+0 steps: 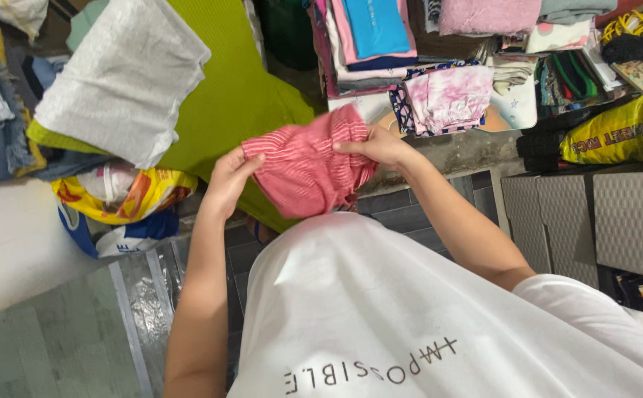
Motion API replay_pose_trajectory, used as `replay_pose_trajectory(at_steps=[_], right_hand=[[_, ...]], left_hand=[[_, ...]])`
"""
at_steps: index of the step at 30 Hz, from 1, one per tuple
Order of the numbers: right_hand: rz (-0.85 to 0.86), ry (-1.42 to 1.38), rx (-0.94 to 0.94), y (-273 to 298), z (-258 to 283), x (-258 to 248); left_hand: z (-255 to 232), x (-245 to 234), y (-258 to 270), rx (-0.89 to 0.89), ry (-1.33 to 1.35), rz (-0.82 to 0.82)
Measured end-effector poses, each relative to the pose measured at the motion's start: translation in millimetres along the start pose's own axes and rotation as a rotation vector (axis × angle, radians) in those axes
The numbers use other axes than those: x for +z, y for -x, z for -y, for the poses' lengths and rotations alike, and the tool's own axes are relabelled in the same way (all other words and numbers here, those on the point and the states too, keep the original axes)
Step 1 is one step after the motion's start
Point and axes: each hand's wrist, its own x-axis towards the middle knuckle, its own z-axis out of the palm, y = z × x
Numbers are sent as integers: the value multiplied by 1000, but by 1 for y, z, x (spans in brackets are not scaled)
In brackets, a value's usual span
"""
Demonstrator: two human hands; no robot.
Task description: The person uses a pink lint roller to clean several folded t-shirts and a blanket on an ironing board. They then fold a pink towel and place it on a green mat. The person opens a drawer to store folded towels and later places folded t-shirts into a closet shelf. Finally, they use the lint roller on a blue dinosaur-patterned blanket.
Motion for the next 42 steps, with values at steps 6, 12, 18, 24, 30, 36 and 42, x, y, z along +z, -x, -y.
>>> replay_pose_trajectory(at_steps=[6, 12, 18, 24, 30, 36, 42], right_hand=[[-142, -39, -266, -18, -3, -4], [-565, 634, -760, -34, 37, 26], [-113, 92, -737, -52, 131, 74], [-104, 119, -1033, -127, 232, 139], [-376, 436, -919, -224, 276, 217], [-431, 963, -1367, -172, 222, 266], [-410, 948, -1223, -164, 225, 275]], left_hand=[[-9, 19, 13, 217, -338, -452], [-70, 30, 37, 617, -798, -790], [-135, -5, 61, 892, -642, -748], [-174, -96, 53, 823, -164, -679], [-174, -174, 19, 734, -702, -1055], [-136, -118, 16, 567, -1371, -938], [-151, -100, 27, 506, -1483, -871]])
